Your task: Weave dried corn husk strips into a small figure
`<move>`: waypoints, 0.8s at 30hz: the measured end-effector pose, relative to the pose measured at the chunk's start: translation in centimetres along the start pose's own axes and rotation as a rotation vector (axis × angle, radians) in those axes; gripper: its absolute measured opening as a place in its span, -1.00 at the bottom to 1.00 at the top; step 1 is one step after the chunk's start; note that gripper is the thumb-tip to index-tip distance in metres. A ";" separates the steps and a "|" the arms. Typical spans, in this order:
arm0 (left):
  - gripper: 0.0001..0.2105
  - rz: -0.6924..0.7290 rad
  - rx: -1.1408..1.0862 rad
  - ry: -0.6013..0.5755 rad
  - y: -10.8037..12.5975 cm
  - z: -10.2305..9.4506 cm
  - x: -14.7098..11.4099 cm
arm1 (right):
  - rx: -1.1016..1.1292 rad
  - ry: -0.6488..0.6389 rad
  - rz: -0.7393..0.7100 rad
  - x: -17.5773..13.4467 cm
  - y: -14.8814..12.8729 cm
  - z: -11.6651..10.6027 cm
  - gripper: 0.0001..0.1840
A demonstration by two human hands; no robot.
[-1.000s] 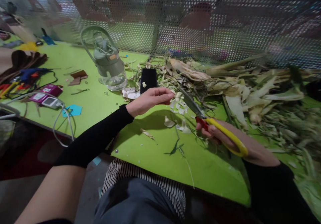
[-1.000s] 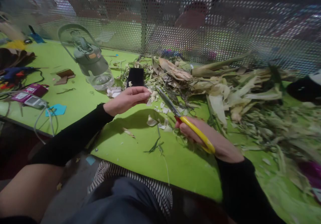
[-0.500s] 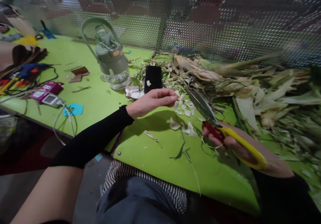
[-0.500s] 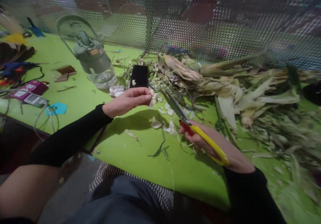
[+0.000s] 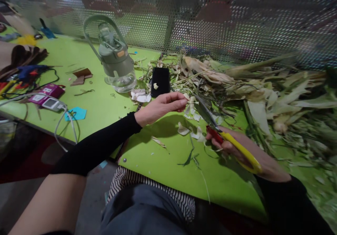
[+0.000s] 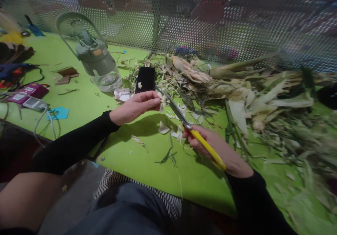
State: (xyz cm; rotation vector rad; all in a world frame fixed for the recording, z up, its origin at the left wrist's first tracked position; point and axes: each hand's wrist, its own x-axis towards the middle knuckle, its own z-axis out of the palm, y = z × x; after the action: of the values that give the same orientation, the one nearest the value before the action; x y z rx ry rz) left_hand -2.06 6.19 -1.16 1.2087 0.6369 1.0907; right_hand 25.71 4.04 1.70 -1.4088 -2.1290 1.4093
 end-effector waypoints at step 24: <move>-0.86 -0.090 -0.134 0.174 0.0 1.7 -0.2 | 0.163 0.012 0.098 0.7 1.2 0.9 -0.34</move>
State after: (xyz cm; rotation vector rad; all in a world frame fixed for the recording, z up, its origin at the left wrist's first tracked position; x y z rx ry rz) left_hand -0.66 5.36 -0.73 0.9689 0.7323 1.1518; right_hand 25.55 4.16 0.06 -1.4711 -1.9120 1.5662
